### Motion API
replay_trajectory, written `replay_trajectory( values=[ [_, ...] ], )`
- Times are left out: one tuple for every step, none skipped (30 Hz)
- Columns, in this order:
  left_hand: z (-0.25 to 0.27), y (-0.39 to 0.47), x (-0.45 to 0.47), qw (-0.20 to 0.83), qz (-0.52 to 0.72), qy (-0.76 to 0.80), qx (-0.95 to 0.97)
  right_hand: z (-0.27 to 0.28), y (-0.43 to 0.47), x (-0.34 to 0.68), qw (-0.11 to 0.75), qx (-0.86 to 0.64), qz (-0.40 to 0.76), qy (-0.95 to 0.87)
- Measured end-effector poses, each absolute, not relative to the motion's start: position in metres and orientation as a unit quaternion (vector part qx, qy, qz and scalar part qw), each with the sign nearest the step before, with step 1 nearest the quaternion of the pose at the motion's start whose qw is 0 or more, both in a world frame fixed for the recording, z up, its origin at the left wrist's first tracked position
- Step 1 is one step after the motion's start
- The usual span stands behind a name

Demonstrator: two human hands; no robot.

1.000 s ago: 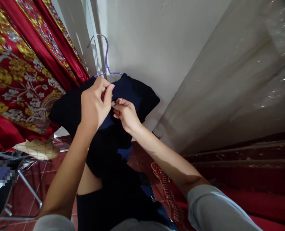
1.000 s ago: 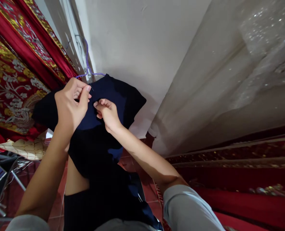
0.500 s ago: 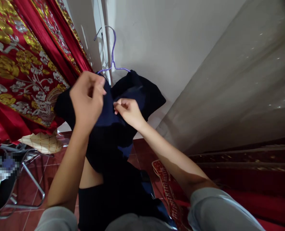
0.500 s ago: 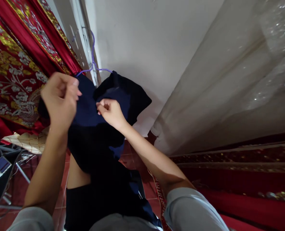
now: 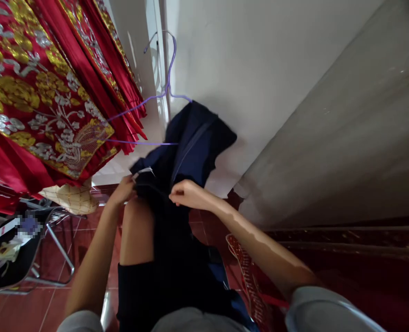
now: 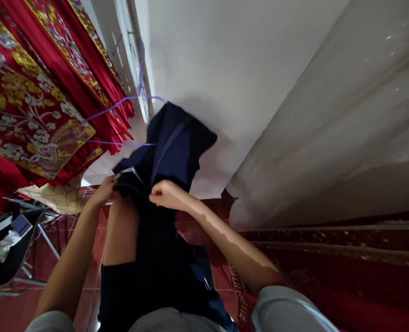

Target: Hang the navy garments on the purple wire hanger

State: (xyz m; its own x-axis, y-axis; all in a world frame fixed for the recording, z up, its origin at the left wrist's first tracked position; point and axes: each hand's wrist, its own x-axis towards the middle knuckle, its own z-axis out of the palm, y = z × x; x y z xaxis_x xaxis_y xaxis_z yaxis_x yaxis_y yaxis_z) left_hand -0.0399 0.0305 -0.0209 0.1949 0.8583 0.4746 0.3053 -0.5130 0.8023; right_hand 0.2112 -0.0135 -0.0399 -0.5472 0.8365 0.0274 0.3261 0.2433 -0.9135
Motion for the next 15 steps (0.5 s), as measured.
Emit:
replay_trajectory(
  values=[
    [-0.021,0.027,-0.035,0.311,0.453,0.4,0.733,-0.041,-0.013,0.213,0.198,-0.387,0.464,-0.772],
    [-0.018,0.023,-0.03,0.342,0.422,0.397,0.74,-0.042,-0.013,0.215,0.153,-0.378,0.451,-0.794],
    [-0.011,0.019,-0.025,0.372,0.4,0.396,0.738,-0.041,-0.013,0.216,0.145,-0.374,0.434,-0.807],
    [-0.002,0.014,-0.019,0.4,0.387,0.395,0.731,-0.04,-0.013,0.216,0.172,-0.381,0.412,-0.81],
    [0.009,0.009,-0.012,0.424,0.381,0.393,0.721,-0.037,-0.014,0.214,0.225,-0.393,0.385,-0.804],
    [0.021,0.003,-0.004,0.444,0.378,0.387,0.714,-0.034,-0.015,0.211,0.287,-0.403,0.361,-0.791],
    [0.032,-0.003,0.004,0.453,0.377,0.379,0.714,-0.031,-0.016,0.207,0.34,-0.404,0.348,-0.775],
    [0.042,-0.009,0.012,0.451,0.38,0.371,0.717,-0.027,-0.017,0.202,0.379,-0.4,0.344,-0.76],
    [0.051,-0.014,0.02,0.439,0.39,0.365,0.723,-0.023,-0.019,0.198,0.406,-0.389,0.357,-0.746],
    [0.058,-0.018,0.027,0.418,0.403,0.359,0.73,-0.018,-0.021,0.193,0.424,-0.372,0.382,-0.732],
    [0.063,-0.019,0.032,0.394,0.42,0.354,0.737,-0.013,-0.024,0.19,0.434,-0.353,0.413,-0.719],
    [0.065,-0.019,0.035,0.373,0.435,0.346,0.743,-0.008,-0.027,0.188,0.439,-0.335,0.444,-0.705],
    [0.065,-0.017,0.036,0.367,0.442,0.334,0.748,-0.002,-0.029,0.187,0.442,-0.318,0.474,-0.692],
    [0.062,-0.015,0.035,0.378,0.431,0.317,0.755,0.005,-0.032,0.188,0.441,-0.299,0.506,-0.679],
    [0.056,-0.013,0.033,0.404,0.406,0.3,0.762,0.012,-0.035,0.191,0.432,-0.282,0.533,-0.671]
  ],
)
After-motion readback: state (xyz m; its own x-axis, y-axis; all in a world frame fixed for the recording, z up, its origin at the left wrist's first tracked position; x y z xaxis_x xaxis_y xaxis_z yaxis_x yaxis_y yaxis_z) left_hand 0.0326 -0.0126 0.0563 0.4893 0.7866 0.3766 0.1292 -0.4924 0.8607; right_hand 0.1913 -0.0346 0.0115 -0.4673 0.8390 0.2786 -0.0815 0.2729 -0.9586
